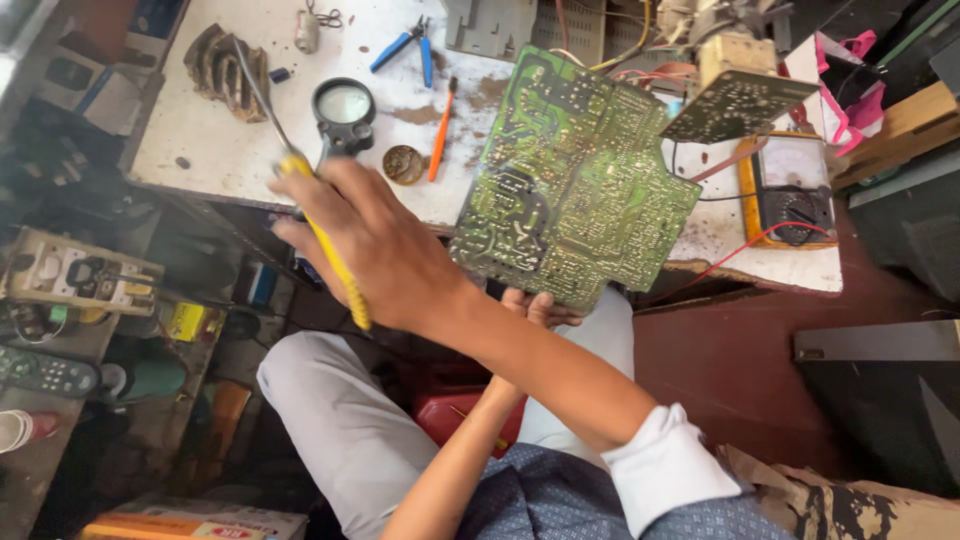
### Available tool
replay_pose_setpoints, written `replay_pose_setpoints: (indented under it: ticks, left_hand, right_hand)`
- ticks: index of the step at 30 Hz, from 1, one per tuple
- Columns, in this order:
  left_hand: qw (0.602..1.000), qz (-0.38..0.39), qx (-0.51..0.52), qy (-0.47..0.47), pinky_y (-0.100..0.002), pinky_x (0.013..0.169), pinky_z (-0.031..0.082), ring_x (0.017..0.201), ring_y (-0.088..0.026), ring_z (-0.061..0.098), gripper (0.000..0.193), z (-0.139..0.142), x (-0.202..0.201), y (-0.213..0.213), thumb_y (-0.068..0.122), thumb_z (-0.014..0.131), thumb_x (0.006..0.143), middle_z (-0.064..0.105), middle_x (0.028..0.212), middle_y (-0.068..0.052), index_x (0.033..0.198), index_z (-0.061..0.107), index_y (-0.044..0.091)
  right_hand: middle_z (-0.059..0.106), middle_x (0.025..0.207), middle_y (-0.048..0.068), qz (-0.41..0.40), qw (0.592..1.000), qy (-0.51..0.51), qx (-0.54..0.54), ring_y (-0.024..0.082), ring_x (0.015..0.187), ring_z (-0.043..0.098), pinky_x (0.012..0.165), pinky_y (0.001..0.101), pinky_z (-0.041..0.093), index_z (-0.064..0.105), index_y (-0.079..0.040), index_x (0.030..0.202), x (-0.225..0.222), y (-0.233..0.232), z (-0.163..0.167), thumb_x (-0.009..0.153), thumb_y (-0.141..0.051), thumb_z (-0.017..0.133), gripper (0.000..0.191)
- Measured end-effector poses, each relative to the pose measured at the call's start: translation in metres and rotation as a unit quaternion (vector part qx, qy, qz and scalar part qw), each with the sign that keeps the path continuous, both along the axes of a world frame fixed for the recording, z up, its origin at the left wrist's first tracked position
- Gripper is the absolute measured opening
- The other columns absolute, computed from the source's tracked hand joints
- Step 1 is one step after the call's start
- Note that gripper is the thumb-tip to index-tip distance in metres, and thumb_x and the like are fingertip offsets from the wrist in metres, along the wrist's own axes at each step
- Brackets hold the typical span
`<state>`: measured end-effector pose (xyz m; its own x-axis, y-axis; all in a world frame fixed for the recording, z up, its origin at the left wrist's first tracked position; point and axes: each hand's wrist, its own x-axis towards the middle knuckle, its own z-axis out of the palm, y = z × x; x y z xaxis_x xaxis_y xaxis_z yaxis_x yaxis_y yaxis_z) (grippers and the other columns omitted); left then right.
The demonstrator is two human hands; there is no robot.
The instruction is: The person tests a green circuit board using a multimeter and a yellow test pen, then uses tweezers to adjust components. They also briefly handle a remote control and a magnifying glass while working at a cluttered electronics repair bench.
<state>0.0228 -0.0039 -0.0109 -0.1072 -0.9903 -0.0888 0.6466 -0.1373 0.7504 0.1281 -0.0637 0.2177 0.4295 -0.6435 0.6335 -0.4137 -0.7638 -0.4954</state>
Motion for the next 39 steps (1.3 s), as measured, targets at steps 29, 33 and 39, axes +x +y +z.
replay_pose_setpoints:
  ticks: [29, 33, 39]
  left_hand:
    - [0.998, 0.005, -0.024, 0.061, -0.034, 0.074, 0.064, 0.084, -0.024, 0.075, 0.02, 0.016, 0.039, -0.008, 0.01, 0.046, 0.11, 0.073, 0.102, -0.02, 0.124, 0.049, -0.005]
    - [0.997, 0.008, -0.042, 0.066, -0.036, 0.075, 0.064, 0.086, -0.026, 0.076, 0.017, 0.009, 0.03, -0.006, 0.008, 0.047, 0.111, 0.073, 0.103, -0.021, 0.121, 0.049, -0.005]
    - [0.994, 0.016, -0.043, 0.099, -0.038, 0.076, 0.065, 0.084, -0.028, 0.076, 0.017, -0.019, 0.014, -0.004, 0.011, 0.052, 0.111, 0.071, 0.099, -0.021, 0.117, 0.047, -0.004]
  right_hand:
    - [0.048, 0.134, 0.03, -0.206, 0.934, 0.283, 0.073, 0.028, 0.088, 0.073, 0.062, 0.0354, 0.062, 0.036, 0.005, 0.147, 0.221, -0.112, -0.096, 0.086, -0.014, 0.061, 0.069]
    - [0.041, 0.139, 0.036, -0.06, 0.963, 0.24, 0.11, 0.032, 0.091, 0.072, 0.069, 0.034, 0.063, 0.034, 0.006, 0.149, 0.182, -0.076, -0.08, 0.089, -0.011, 0.059, 0.067]
    - [0.068, 0.09, 0.008, 0.242, 0.967, -0.008, 0.084, 0.025, 0.08, 0.067, 0.073, 0.0385, 0.054, 0.072, -0.01, 0.123, -0.006, 0.025, -0.071, 0.099, -0.012, 0.071, 0.024]
